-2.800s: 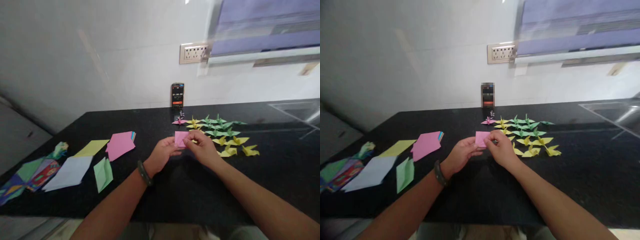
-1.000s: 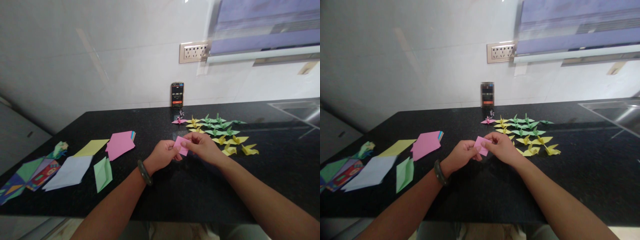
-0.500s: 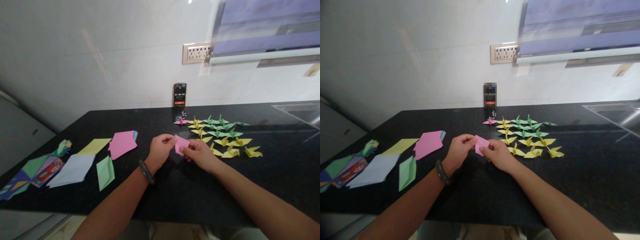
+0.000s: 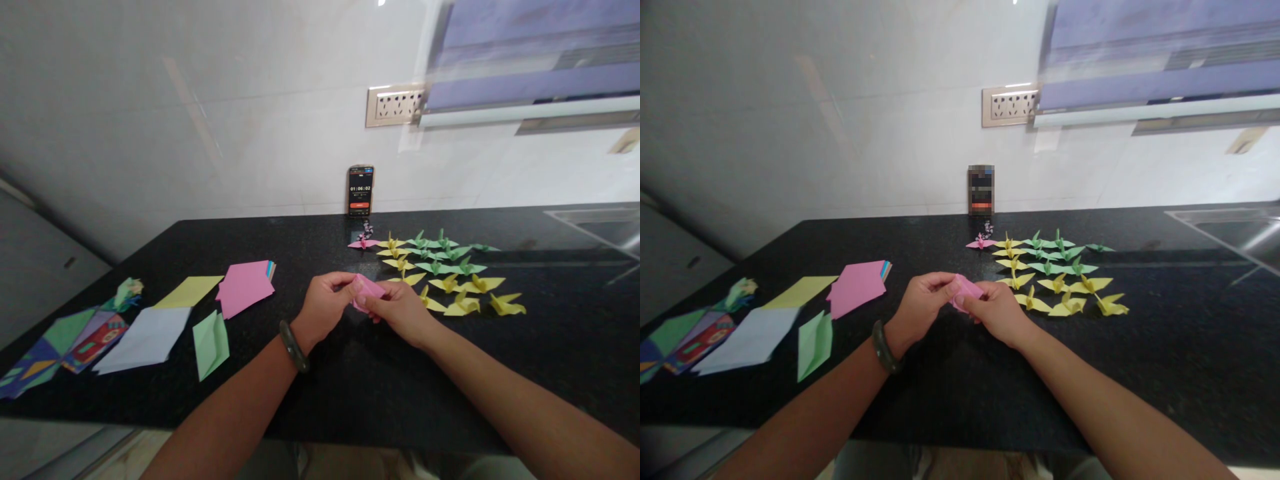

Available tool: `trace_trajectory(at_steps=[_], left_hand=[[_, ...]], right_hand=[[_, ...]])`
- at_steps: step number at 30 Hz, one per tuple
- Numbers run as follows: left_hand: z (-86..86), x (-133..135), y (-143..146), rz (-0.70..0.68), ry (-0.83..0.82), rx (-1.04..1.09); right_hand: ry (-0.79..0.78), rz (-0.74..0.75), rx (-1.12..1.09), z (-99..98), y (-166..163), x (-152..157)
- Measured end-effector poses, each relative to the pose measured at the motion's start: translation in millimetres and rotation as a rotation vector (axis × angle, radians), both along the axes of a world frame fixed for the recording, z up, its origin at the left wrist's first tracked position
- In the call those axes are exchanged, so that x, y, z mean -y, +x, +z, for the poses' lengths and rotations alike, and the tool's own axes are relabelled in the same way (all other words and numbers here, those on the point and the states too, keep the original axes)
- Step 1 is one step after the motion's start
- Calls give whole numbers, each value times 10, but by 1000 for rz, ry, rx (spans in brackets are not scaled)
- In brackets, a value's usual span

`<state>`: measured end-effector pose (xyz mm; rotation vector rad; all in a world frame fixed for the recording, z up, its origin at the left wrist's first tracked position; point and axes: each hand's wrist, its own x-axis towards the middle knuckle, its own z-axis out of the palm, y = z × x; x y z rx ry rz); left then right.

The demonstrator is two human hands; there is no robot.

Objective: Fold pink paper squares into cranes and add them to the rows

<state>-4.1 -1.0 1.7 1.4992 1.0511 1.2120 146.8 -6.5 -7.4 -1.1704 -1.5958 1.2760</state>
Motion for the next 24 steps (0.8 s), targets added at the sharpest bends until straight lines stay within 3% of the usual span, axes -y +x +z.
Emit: trace_trajectory(at_steps=[9,15,19,24], left_hand=[[8,43,57,97,-83,84],[15,16,35,-6,-224,176],[1,-5,25,53,-122,74],[-28,-10,12,99,-108,0]], right_hand=[[65,16,90,-13,-25,23],[17,26,35,-33,-34,17],[-28,23,14,-1,-35,13],[-30,60,-2,14,5,-11]])
